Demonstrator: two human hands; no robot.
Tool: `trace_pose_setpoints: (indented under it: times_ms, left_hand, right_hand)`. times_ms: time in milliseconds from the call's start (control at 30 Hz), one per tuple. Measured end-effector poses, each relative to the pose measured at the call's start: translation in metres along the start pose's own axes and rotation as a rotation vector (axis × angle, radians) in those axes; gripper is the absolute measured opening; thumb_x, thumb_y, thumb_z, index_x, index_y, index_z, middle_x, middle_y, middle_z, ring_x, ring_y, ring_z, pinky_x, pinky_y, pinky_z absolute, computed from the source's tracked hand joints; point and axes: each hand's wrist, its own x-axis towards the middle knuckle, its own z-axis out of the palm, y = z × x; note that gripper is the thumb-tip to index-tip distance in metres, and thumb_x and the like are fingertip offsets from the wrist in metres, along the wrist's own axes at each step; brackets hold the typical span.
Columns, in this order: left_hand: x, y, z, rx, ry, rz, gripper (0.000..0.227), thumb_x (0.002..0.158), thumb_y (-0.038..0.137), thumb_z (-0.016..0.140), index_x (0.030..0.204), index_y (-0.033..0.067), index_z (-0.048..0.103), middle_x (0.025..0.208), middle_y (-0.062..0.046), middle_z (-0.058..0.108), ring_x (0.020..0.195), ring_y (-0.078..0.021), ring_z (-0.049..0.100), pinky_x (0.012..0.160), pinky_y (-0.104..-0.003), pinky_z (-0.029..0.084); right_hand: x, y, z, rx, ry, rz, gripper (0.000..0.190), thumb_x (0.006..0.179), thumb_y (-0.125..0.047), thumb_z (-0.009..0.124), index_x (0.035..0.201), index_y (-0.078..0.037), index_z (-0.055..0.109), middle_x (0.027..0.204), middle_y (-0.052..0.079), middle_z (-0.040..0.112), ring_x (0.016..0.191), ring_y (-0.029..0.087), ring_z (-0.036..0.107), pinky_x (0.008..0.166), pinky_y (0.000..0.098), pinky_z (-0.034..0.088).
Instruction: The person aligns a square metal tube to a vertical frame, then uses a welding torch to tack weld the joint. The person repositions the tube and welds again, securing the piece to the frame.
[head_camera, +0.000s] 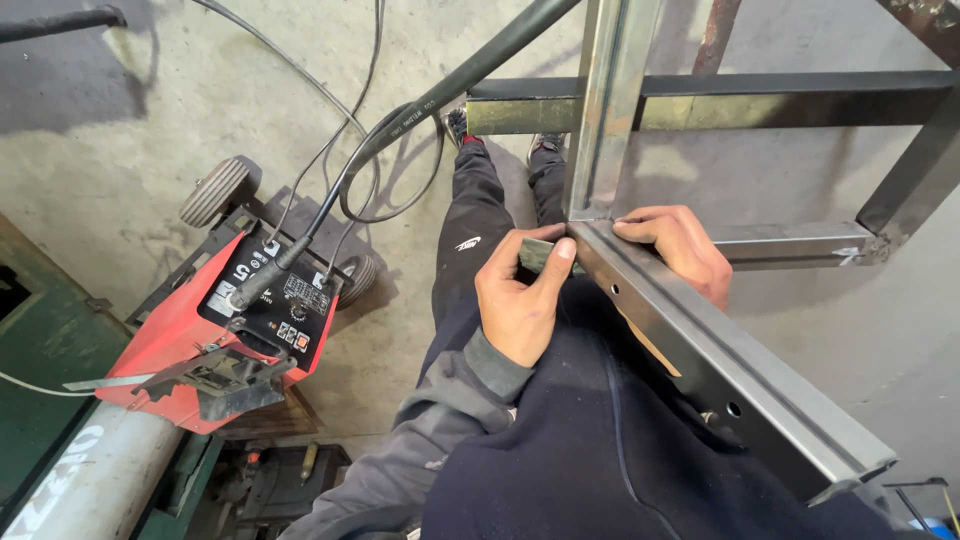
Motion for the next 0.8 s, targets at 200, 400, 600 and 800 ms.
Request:
trace_pose_setpoints:
  times_ms: [200, 400, 600, 800]
  left_hand:
    - [-0.002, -0.002, -0.001, 0.001, -0.003, -0.009, 0.020, 0.092, 0.023, 0.078, 0.105, 0.0082, 0.076, 0.088, -0.011, 0.073, 0.086, -0.0157, 0.070, 0.073, -0.032, 0.056]
    - [-0.002, -0.001, 0.000, -0.031, 0.005, -0.015, 0.023, 0.093, 0.023, 0.077, 0.108, 0.0068, 0.076, 0.087, -0.013, 0.072, 0.088, -0.0206, 0.071, 0.072, -0.036, 0.056]
    - [-0.002, -0.004, 0.002, -0.032, 0.006, -0.049, 0.024, 0.092, 0.026, 0.078, 0.109, 0.0084, 0.076, 0.084, -0.011, 0.073, 0.087, -0.0159, 0.070, 0.072, -0.035, 0.057]
    - [0.000, -0.002, 0.002, -0.027, 0.013, -0.043, 0.025, 0.091, 0.026, 0.078, 0.109, 0.0090, 0.076, 0.085, -0.012, 0.073, 0.087, -0.0147, 0.068, 0.072, -0.036, 0.057]
  right_hand:
    - [-0.005, 0.013, -0.003, -0.008, -0.077, -0.032, 0.037, 0.097, -0.038, 0.074, 0.100, -0.001, 0.068, 0.099, 0.012, 0.068, 0.083, 0.028, 0.067, 0.074, 0.0328, 0.049]
    - [0.001, 0.010, -0.008, -0.071, -0.140, -0.061, 0.027, 0.098, -0.030, 0.073, 0.104, -0.004, 0.071, 0.100, 0.011, 0.066, 0.073, 0.029, 0.065, 0.071, 0.0335, 0.050]
    - [0.004, 0.010, -0.013, -0.111, -0.165, -0.112, 0.026, 0.099, -0.034, 0.073, 0.105, -0.008, 0.074, 0.098, 0.009, 0.066, 0.067, 0.026, 0.063, 0.067, 0.0316, 0.052]
    - [0.007, 0.006, -0.017, -0.025, -0.242, -0.116, 0.026, 0.097, -0.027, 0.068, 0.110, -0.005, 0.071, 0.096, 0.012, 0.063, 0.066, 0.026, 0.059, 0.071, 0.0347, 0.053]
